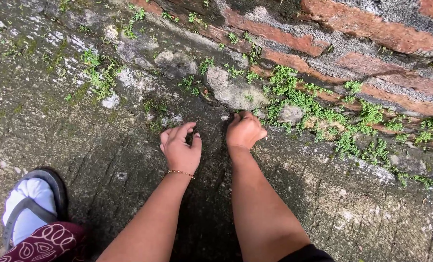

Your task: Removing weeds and moss from a brick wall and concrete ground by hand

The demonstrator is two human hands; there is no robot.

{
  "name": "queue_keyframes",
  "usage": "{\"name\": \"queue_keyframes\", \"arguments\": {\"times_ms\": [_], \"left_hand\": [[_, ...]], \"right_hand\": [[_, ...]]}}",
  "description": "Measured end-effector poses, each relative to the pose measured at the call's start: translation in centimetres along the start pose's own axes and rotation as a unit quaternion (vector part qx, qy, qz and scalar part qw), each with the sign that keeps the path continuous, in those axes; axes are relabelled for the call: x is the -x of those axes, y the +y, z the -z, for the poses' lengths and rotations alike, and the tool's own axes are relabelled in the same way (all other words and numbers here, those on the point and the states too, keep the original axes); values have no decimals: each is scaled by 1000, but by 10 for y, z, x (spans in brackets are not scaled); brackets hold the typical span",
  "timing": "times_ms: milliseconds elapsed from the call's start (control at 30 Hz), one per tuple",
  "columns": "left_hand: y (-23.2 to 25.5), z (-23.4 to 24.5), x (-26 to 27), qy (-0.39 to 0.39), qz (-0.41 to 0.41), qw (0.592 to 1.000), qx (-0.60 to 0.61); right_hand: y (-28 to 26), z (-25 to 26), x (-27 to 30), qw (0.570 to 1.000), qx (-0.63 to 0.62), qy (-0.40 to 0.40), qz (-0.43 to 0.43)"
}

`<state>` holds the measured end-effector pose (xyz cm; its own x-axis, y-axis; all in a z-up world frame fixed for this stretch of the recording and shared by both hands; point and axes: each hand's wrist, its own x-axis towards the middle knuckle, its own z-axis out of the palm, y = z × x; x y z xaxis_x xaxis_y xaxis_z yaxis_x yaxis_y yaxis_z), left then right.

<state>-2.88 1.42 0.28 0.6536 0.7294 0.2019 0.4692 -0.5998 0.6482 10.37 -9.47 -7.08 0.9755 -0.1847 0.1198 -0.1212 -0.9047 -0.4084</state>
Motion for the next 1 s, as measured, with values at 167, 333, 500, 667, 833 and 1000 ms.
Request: {"name": "queue_keyframes", "arguments": {"times_ms": [167, 333, 500, 667, 833, 1000], "left_hand": [[4, -2, 0, 6, -5, 1000, -5], [4, -12, -4, 35, -6, 999, -6], [8, -9, -14, 86, -18, 996, -9], [25, -10, -10, 67, -33, 997, 9], [48, -9, 5, -14, -15, 998, 52], [51, -20, 9, -31, -49, 998, 39]], "right_hand": [[-1, 10, 12, 998, -47, -26, 15], [-34, 33, 35, 976, -149, -52, 148], [-37, 49, 45, 918, -254, -176, 248], [0, 69, 14, 982, -146, 30, 113], [31, 49, -2, 992, -116, 54, -21], [34, 39, -5, 995, -71, 20, -68]]}}
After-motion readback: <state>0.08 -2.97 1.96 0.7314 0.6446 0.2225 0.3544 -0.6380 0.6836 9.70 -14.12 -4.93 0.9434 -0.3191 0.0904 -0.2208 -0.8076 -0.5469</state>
